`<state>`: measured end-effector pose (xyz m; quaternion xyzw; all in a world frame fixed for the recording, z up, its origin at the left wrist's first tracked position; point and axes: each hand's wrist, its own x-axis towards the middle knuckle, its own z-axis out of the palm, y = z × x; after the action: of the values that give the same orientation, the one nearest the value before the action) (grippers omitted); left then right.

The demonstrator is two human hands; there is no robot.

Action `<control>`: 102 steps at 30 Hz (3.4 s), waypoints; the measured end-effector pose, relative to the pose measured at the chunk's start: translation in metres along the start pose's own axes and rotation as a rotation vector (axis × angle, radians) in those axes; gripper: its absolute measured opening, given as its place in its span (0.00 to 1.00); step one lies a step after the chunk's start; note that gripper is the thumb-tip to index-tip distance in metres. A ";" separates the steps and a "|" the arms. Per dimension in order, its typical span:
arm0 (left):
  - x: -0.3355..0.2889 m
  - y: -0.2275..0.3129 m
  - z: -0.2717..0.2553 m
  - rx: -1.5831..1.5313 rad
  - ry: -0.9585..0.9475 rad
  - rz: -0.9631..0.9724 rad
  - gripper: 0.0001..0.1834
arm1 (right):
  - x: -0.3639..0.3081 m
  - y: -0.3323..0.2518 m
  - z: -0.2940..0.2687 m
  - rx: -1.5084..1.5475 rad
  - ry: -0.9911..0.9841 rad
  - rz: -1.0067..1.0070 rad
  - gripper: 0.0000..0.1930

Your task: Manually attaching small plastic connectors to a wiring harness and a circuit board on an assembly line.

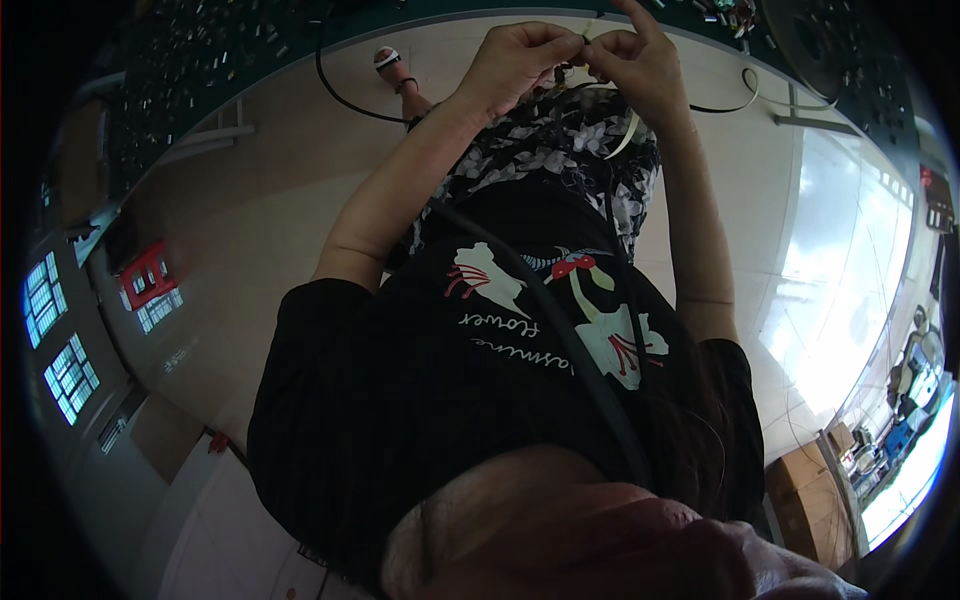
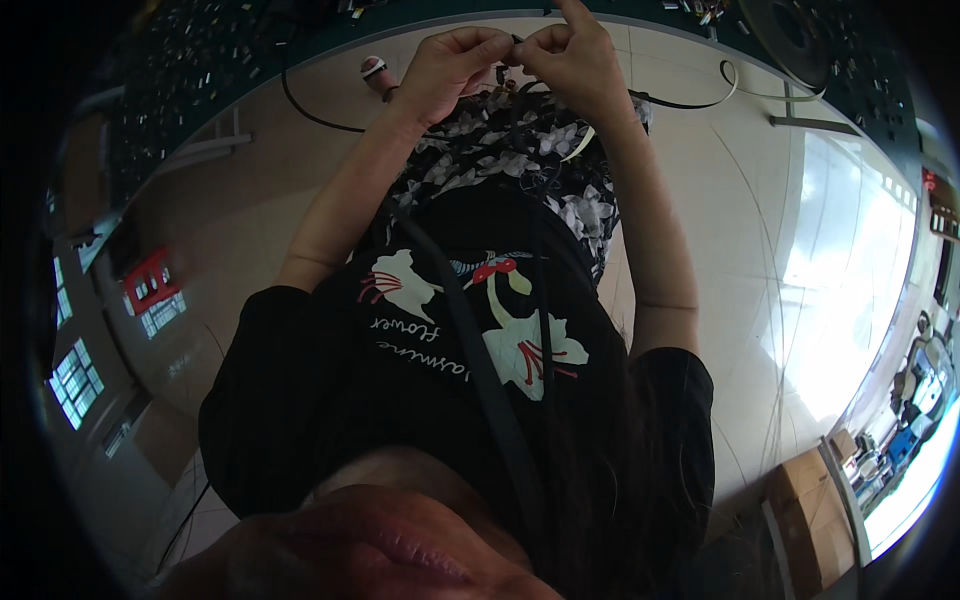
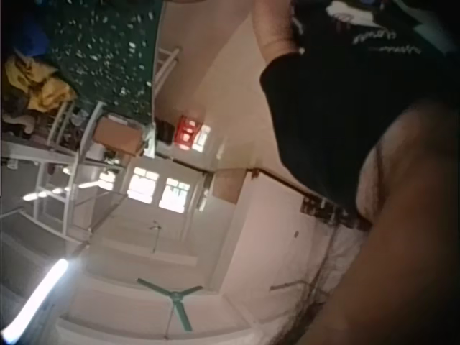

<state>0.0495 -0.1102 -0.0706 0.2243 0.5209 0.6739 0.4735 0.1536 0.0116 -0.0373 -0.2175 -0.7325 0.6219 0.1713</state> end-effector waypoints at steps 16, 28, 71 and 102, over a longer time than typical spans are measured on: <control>0.001 -0.005 0.001 0.028 0.056 0.158 0.10 | -0.002 0.004 0.009 -0.020 0.068 -0.054 0.24; -0.006 0.003 -0.001 -0.016 0.100 0.125 0.09 | -0.006 0.023 0.005 0.012 -0.001 -0.113 0.11; 0.007 0.003 -0.035 -0.331 -0.587 -0.314 0.11 | -0.012 -0.002 -0.009 0.149 -0.322 -0.102 0.11; -0.020 0.013 -0.002 0.275 -0.004 0.094 0.10 | -0.009 -0.007 -0.004 0.147 -0.098 0.099 0.10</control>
<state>0.0519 -0.1282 -0.0559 0.3128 0.5964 0.6170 0.4072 0.1625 0.0098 -0.0297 -0.2098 -0.6806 0.6917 0.1198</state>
